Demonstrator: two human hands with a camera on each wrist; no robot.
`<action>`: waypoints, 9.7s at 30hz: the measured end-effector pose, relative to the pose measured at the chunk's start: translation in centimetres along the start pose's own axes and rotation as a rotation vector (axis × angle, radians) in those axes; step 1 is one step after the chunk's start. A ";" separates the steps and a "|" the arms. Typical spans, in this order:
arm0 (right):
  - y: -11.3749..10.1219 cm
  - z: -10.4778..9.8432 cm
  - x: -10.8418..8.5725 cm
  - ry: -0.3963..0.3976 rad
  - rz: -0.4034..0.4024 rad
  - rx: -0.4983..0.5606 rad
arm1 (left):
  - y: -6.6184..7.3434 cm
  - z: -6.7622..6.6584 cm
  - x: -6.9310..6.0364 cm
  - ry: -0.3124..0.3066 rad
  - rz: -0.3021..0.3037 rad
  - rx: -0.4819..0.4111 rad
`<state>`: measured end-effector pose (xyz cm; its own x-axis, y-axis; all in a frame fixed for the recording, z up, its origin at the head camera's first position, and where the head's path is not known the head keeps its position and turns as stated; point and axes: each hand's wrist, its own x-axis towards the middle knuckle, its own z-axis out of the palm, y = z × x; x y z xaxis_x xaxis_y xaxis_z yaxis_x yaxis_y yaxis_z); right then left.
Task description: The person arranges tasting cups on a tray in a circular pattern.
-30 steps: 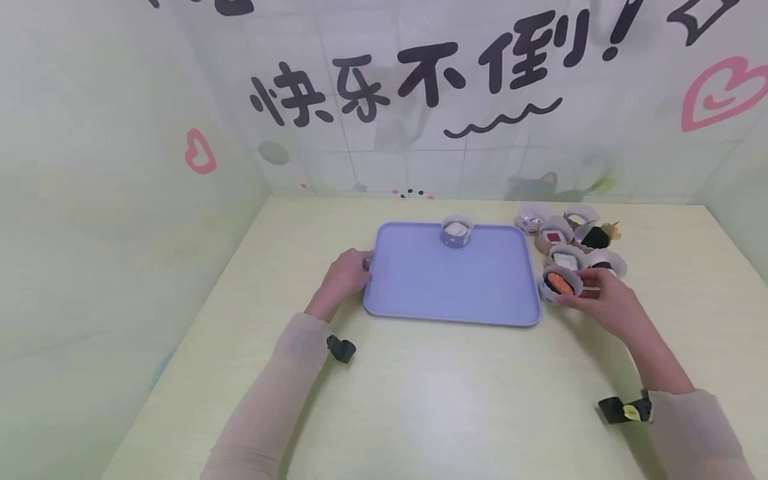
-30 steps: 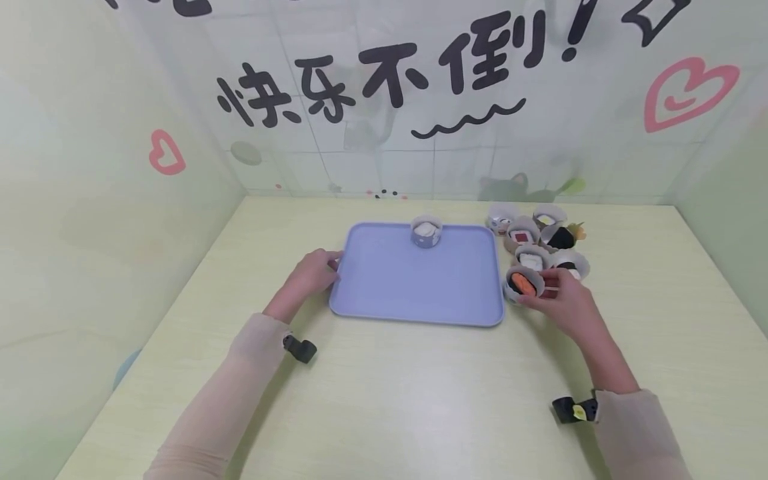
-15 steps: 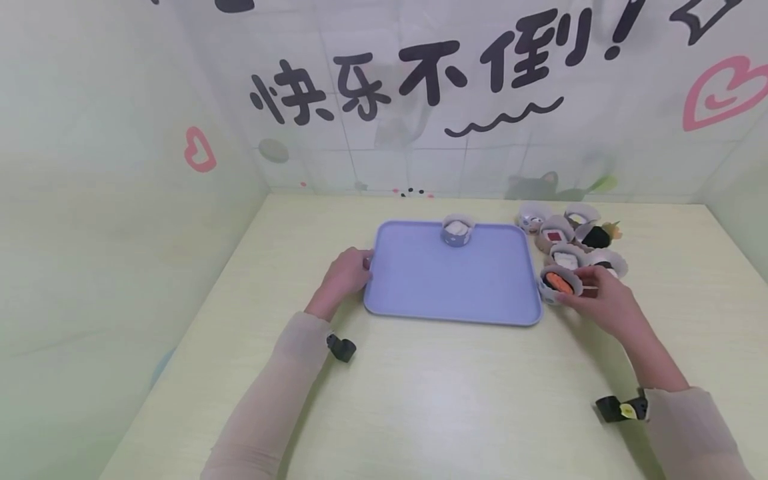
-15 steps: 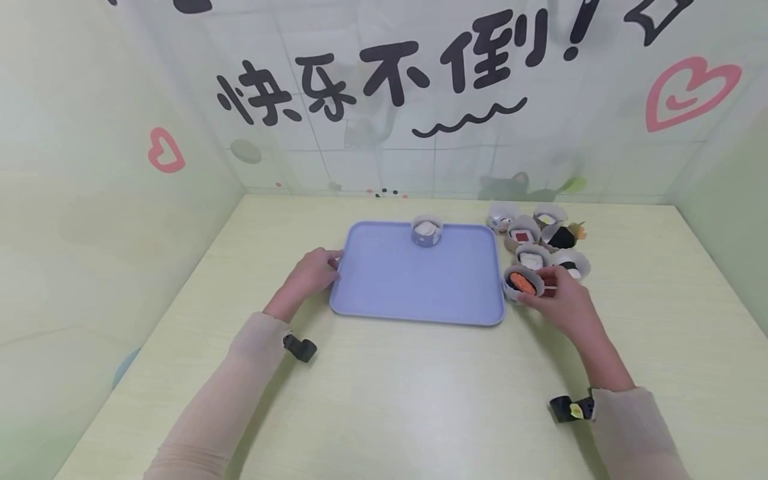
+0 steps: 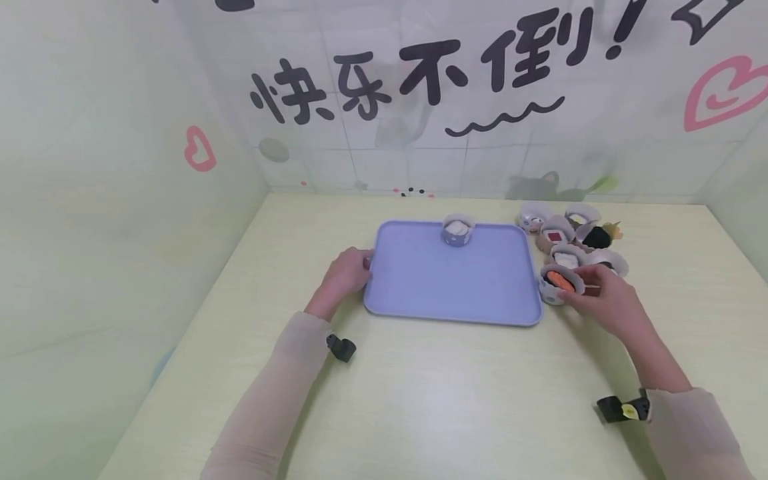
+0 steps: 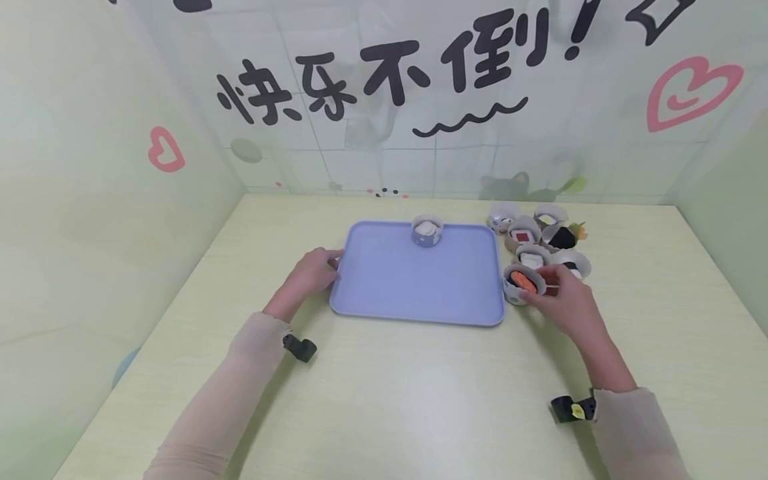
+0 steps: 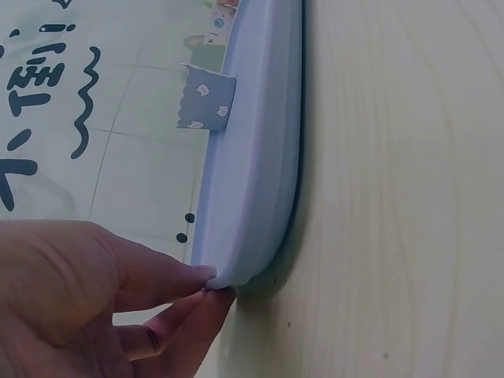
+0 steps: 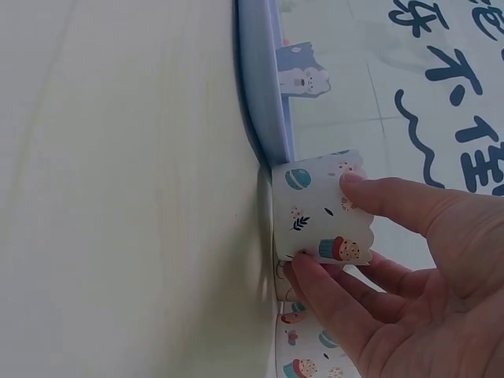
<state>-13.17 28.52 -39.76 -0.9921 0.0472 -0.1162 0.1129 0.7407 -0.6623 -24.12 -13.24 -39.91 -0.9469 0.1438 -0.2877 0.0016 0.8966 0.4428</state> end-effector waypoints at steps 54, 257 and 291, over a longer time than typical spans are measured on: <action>-5.4 -0.6 2.5 0.020 -0.090 0.065 | 0.1 0.0 -0.2 0.016 0.004 0.019; -2.6 -2.5 3.3 0.106 -0.016 0.061 | 0.0 0.3 0.0 0.022 -0.002 0.042; 1.3 -5.2 1.1 0.198 0.153 0.068 | 0.0 0.3 0.2 0.014 -0.004 0.021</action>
<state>-14.37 33.02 -36.85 -0.9538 0.2906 -0.0759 0.2591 0.6683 -0.6974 -24.19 -13.10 -40.19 -0.9514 0.1345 -0.2770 0.0046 0.9057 0.4238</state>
